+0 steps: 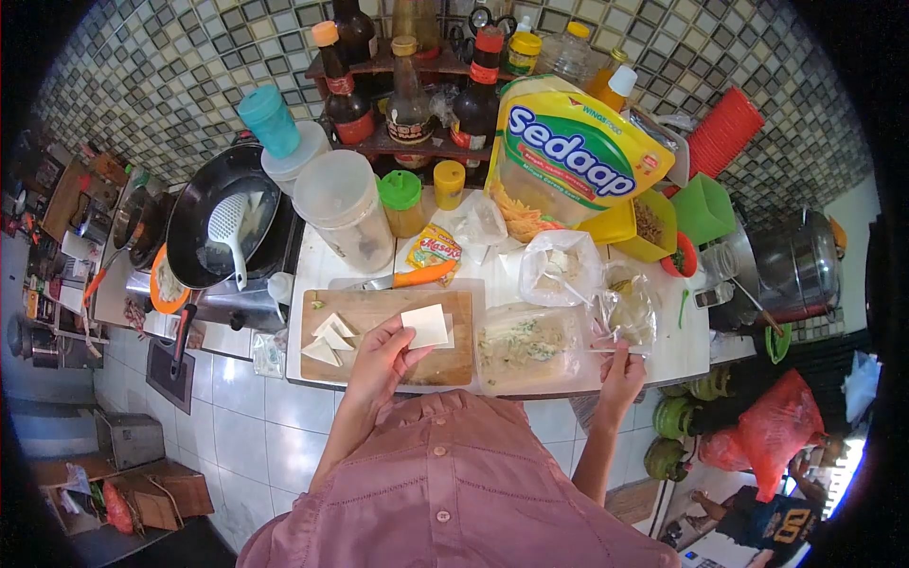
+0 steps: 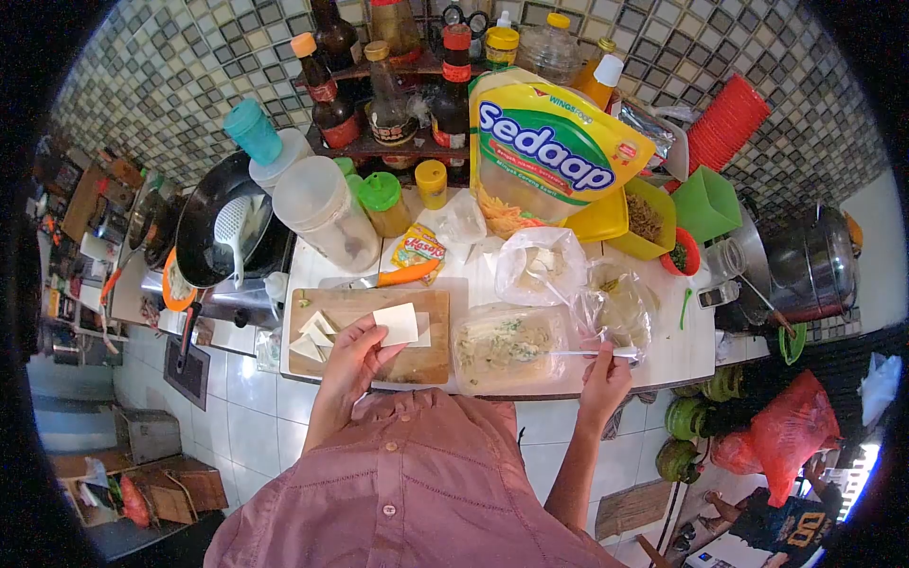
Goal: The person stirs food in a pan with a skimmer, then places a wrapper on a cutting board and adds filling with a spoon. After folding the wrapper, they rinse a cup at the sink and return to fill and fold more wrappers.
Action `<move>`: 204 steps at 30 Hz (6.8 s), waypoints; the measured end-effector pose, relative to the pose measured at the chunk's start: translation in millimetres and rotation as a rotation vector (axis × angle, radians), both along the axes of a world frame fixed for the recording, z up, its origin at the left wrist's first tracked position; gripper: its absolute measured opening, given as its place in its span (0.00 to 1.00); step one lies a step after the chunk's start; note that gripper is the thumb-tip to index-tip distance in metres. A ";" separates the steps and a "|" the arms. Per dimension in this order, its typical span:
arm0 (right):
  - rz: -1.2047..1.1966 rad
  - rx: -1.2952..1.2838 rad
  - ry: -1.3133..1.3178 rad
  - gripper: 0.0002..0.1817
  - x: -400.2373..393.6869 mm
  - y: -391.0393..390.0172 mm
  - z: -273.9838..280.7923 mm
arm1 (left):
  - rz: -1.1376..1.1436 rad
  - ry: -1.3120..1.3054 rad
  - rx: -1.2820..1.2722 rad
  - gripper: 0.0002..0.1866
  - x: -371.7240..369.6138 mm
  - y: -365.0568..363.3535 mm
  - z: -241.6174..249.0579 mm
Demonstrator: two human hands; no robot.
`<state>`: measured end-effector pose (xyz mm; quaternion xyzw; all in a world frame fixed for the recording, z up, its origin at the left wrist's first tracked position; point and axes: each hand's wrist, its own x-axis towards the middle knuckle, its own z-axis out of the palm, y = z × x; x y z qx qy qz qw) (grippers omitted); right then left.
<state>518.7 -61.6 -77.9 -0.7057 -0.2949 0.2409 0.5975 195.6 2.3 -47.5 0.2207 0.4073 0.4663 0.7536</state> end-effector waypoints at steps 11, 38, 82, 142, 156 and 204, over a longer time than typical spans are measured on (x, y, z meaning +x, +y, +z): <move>0.023 -0.058 -0.324 0.11 -25.4 8.5 3.9 | -0.007 -0.005 -0.006 0.12 -0.3 0.2 -2.9; 0.025 0.184 0.227 0.15 -43.7 19.1 28.7 | -0.034 0.046 -0.030 0.14 6.2 1.0 0.5; 0.836 0.654 -0.743 0.12 -95.4 27.8 115.5 | -0.277 0.089 0.034 0.16 18.0 -2.1 15.2; 0.404 0.652 -0.039 0.19 -96.5 37.1 86.7 | -0.252 -0.090 -0.019 0.17 19.3 1.4 19.5; 0.649 0.649 -0.297 0.14 -87.7 39.5 93.5 | -0.243 -0.029 0.050 0.18 21.5 -1.4 20.0; 1.080 0.812 -0.849 0.09 -97.2 35.4 123.8 | -0.212 -0.027 -0.003 0.16 19.3 0.2 24.5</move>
